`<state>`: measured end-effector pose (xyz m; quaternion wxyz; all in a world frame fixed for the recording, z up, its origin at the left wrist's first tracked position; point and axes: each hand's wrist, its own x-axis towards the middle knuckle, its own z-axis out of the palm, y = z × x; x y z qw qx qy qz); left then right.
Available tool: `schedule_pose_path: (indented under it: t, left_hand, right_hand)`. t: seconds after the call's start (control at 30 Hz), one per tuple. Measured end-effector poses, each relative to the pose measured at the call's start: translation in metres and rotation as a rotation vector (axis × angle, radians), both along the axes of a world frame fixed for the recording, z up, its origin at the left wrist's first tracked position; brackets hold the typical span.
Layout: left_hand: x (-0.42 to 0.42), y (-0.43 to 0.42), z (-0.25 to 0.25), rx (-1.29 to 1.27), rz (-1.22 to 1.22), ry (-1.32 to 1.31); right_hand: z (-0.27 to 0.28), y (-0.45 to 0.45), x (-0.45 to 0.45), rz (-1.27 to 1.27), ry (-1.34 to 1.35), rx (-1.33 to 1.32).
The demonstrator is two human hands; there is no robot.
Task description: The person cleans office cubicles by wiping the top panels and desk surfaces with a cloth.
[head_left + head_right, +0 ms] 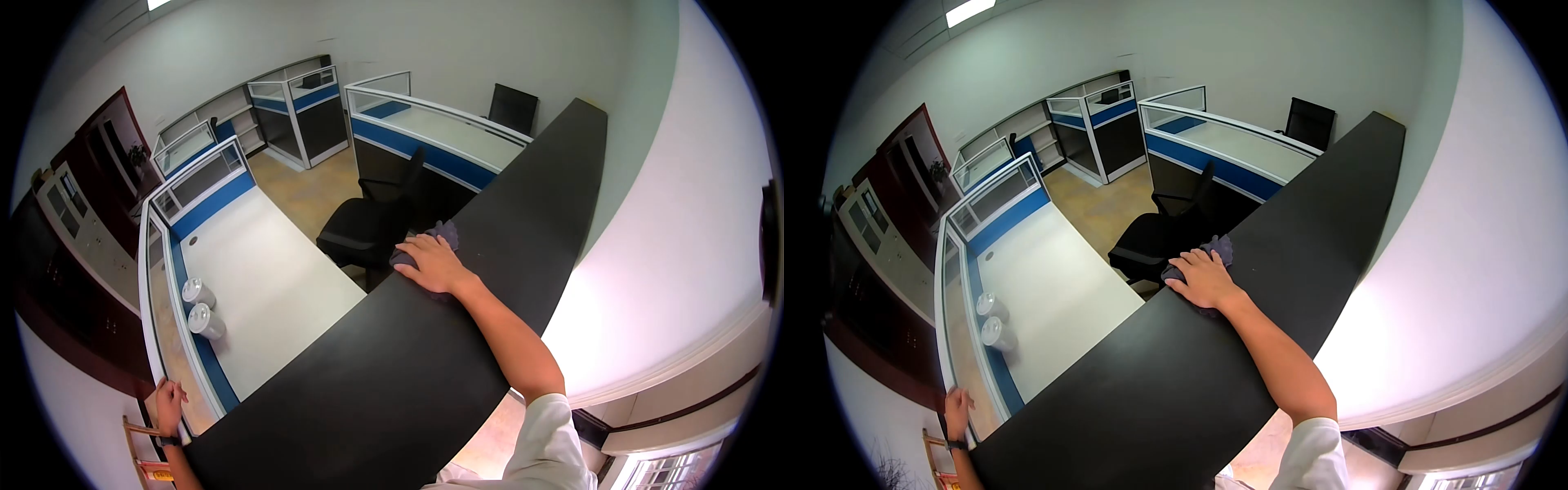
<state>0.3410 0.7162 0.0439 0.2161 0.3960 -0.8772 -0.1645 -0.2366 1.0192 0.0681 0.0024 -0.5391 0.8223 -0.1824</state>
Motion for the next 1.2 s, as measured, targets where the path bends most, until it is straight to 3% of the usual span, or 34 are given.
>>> schedule_pose_path:
  t: [0.3, 0.43, 0.57, 0.7, 1.03, 1.2]
  left_hand:
    - [0.017, -0.015, -0.018, 0.127, 0.057, 0.144]
    - [0.012, -0.009, -0.008, 0.037, 0.002, 0.099]
    - [0.001, 0.007, 0.001, 0.243, 0.141, 0.243]
    - [-0.004, 0.008, 0.008, 0.036, 0.028, 0.137]
    - [-0.017, 0.011, 0.011, 0.014, -0.043, 0.115]
    - [-0.030, 0.016, 0.013, 0.195, -0.066, 0.423]
  right_hand:
    - [0.001, 0.000, -0.001, 0.010, -0.010, -0.005]
    - [0.000, 0.002, -0.001, 0.015, 0.007, -0.056]
    - [-0.003, 0.001, -0.006, 0.046, 0.030, -0.115]
    - [0.002, -0.001, -0.004, 0.040, 0.023, -0.140]
    - [-0.002, -0.005, -0.004, 0.001, 0.148, -0.251]
    - [-0.018, 0.001, 0.021, 0.029, 0.229, -0.221]
